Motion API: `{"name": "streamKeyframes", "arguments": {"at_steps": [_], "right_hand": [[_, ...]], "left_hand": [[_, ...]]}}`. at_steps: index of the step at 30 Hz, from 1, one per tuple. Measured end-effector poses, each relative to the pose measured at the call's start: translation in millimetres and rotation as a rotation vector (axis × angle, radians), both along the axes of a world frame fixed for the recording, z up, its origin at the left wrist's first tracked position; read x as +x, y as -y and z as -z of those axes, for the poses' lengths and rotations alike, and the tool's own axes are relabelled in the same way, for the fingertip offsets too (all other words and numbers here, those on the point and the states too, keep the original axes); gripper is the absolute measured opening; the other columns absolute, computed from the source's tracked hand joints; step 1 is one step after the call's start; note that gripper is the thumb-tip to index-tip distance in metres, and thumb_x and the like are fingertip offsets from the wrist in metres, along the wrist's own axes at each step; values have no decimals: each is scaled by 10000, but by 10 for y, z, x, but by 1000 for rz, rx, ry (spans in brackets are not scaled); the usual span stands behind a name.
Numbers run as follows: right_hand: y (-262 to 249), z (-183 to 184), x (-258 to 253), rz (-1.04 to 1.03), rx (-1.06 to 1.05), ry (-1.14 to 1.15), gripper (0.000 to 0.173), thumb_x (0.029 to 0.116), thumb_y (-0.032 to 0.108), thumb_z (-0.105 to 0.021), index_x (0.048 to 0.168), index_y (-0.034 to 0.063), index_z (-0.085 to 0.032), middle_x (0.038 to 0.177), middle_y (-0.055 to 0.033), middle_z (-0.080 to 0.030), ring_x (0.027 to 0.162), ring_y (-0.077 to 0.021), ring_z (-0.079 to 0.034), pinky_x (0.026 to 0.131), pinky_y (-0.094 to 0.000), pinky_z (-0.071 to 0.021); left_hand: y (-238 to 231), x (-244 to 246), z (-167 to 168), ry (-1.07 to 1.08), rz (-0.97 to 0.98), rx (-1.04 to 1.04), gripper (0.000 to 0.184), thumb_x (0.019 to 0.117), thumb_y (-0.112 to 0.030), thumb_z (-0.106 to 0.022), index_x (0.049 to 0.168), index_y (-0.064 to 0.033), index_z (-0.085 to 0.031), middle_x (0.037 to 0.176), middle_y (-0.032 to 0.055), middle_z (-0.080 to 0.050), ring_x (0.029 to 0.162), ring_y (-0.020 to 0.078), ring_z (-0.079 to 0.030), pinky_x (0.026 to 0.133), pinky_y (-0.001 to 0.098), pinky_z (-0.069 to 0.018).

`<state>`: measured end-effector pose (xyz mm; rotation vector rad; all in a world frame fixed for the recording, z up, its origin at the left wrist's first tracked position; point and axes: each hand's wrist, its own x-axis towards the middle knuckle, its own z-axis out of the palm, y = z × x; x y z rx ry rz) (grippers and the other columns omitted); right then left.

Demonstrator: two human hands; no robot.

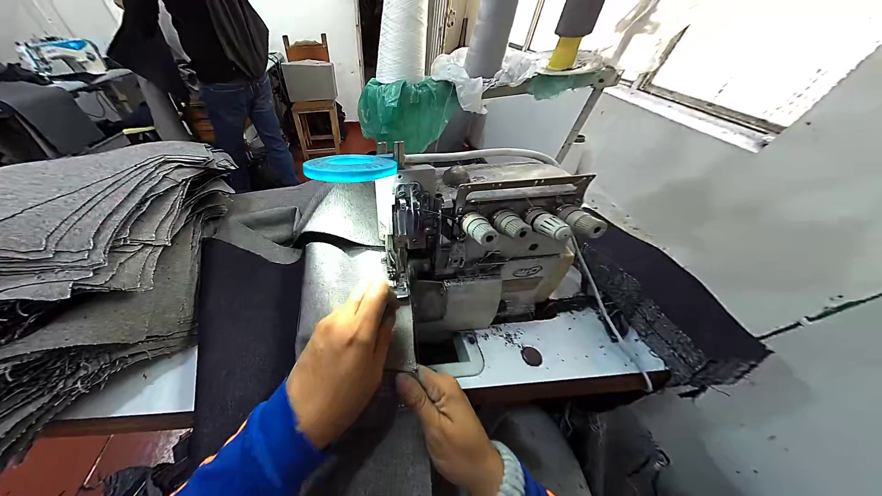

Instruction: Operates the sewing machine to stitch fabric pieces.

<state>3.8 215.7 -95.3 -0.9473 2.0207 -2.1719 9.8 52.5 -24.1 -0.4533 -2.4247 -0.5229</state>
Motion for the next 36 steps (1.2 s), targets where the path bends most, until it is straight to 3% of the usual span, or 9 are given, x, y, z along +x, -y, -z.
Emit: {"name": "streamKeyframes", "arguments": {"at_steps": [4,7,10,14,19,24,28,32,36], "right_hand": [[-82,-61,-110,-42,15,-5,361,1087,224,-481,881,-3,-673,750,4,-656,720,11,-629,686,-196,-541],[-31,-25,-73,-16,12,-68,353,1058,204,-500,832,-12,-664,715,-11,-648,693,13,-622,658,-193,-527],[67,1,-40,67,-73,-59,315,1049,166,-491,856,-9,-668,736,-1,-668,716,24,-645,671,-186,-553],[209,-8,-27,234,-37,-108,361,1045,194,-500,771,12,-647,638,0,-601,598,-2,-591,565,-189,-504],[317,-26,-149,363,51,-213,373,1005,164,-494,662,48,-581,552,3,-515,495,-33,-520,473,-203,-445],[308,105,-13,156,140,-387,422,1039,210,-472,682,33,-608,558,-41,-565,504,-92,-571,483,-247,-484],[190,300,67,200,154,-367,462,1072,206,-444,689,21,-624,598,-57,-601,544,-96,-589,521,-237,-505],[-67,256,118,291,251,-286,409,1046,159,-475,722,-7,-662,626,-77,-645,578,-114,-641,566,-264,-548],[-67,273,153,208,327,-270,426,1050,160,-457,764,-48,-694,658,-135,-674,577,-192,-658,584,-347,-564]], "left_hand": [[-47,406,1,-8,208,14,490,1027,-478,-570,1221,-30,-610,1239,176,-685,1267,275,-629,1074,415,-521],[-19,595,311,-30,194,-163,792,897,-672,-644,1432,-104,-510,1454,124,-586,1428,196,-486,1205,384,-354],[109,567,427,-66,164,-328,689,977,-423,-611,1550,-118,-378,1595,125,-437,1509,189,-368,1244,388,-275],[215,345,286,-194,187,-371,371,1035,-31,-462,1393,-27,-559,1390,141,-645,1347,254,-580,1164,387,-429],[316,82,46,-168,260,-358,314,1011,19,-488,1266,-42,-660,1239,101,-732,1199,246,-686,1073,388,-528],[340,-87,19,-120,269,-277,298,988,43,-505,1162,-64,-720,1193,94,-752,1147,240,-715,1043,377,-553],[438,32,391,-165,57,-151,406,934,-22,-491,1286,-97,-678,1322,112,-690,1273,310,-629,1073,474,-512],[856,-127,940,31,-367,22,789,834,-36,-677,1555,45,-365,1565,362,-356,1422,595,-360,1122,698,-371],[988,-738,862,565,-349,119,778,929,-59,-649,1601,26,-265,1610,286,-340,1492,429,-347,1209,582,-307]]}}
